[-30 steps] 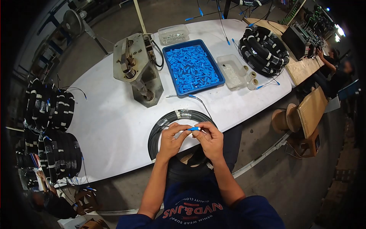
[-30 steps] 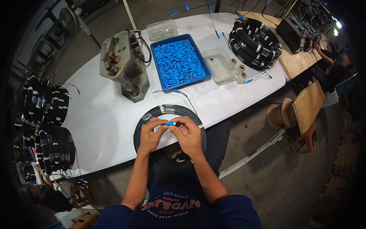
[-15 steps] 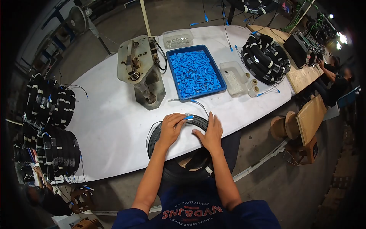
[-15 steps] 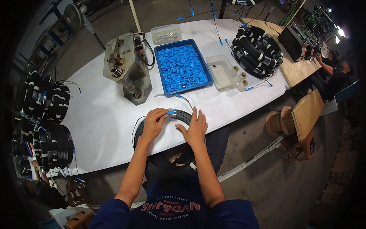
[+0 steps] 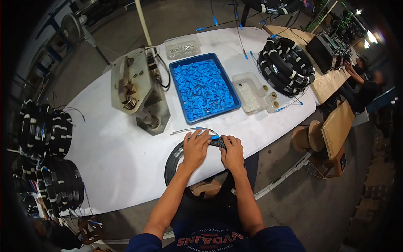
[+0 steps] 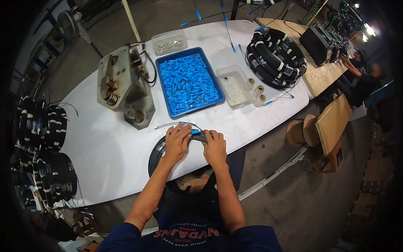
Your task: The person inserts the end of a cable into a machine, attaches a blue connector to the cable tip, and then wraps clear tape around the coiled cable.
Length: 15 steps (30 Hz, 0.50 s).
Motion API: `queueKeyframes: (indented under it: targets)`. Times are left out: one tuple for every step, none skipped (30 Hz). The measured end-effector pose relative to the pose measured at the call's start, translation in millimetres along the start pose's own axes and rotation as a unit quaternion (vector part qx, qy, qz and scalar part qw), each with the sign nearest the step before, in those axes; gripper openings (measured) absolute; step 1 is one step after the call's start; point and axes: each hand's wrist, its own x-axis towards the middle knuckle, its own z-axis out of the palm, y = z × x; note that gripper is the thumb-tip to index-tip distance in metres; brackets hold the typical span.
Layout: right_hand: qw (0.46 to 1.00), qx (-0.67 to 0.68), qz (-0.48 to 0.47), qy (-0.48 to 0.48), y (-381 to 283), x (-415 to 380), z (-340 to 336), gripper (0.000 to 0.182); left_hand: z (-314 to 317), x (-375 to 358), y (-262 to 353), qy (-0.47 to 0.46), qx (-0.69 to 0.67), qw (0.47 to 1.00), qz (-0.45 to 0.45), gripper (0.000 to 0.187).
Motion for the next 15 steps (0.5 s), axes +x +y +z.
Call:
queueKeyframes:
  targets:
    - [1.0,0.004,-0.009,-0.006,10.5,5.2,-4.1,0.05,8.2,3.5,5.8,-0.012,0.032,0.999,0.0,0.02]
    - [1.0,0.008,-0.016,-0.014,20.3,8.3,-7.2,0.051,16.5,7.4,9.8,-0.011,0.042,0.999,0.004,0.02]
    - [1.0,0.006,-0.01,-0.014,27.1,11.2,-11.8,0.051,23.4,12.0,16.2,-0.016,0.037,0.999,0.006,0.02]
    - [1.0,0.011,-0.011,-0.017,34.6,14.7,-16.9,0.051,30.8,17.6,22.7,-0.013,0.021,1.0,-0.014,0.021]
    - [1.0,0.015,-0.012,-0.02,42.1,18.4,-22.4,0.052,37.7,23.7,28.6,-0.009,0.005,0.999,-0.034,0.021]
    - [1.0,0.012,-0.006,-0.019,50.2,22.2,-27.0,0.052,41.9,32.8,35.9,-0.009,0.0,0.999,-0.047,0.022]
    - [1.0,0.017,-0.006,-0.018,57.9,25.2,-30.7,0.052,46.0,41.3,42.4,-0.014,-0.004,0.999,-0.045,0.022]
    - [1.0,0.022,-0.006,-0.019,64.7,26.5,-34.2,0.052,49.3,47.4,48.2,-0.032,-0.004,0.998,-0.058,0.021]
    - [1.0,0.02,0.0,-0.019,71.7,30.1,-38.9,0.052,55.2,53.7,51.5,-0.048,-0.004,0.996,-0.069,0.021]
    - [1.0,0.017,-0.007,-0.022,79.2,36.0,-44.0,0.052,62.0,58.6,51.6,-0.061,-0.005,0.996,-0.069,0.02]
    - [0.999,0.017,-0.011,-0.028,84.0,37.6,-47.9,0.053,66.6,63.4,52.5,-0.069,-0.007,0.995,-0.069,0.02]
    - [1.0,0.021,-0.01,-0.014,87.0,40.0,-51.6,0.055,67.3,69.7,54.9,-0.066,0.011,0.997,-0.039,0.019]
    - [1.0,0.022,-0.007,-0.013,91.3,44.4,-54.9,0.055,68.8,78.6,56.1,-0.059,0.03,0.998,-0.008,0.019]
    - [0.999,0.043,0.008,-0.022,95.3,46.9,-58.1,0.055,71.1,84.4,57.3,-0.078,0.019,0.997,-0.01,0.017]
    - [0.997,0.064,0.023,-0.034,98.4,48.5,-61.7,0.056,73.5,88.9,58.3,-0.082,0.019,0.996,-0.014,0.017]
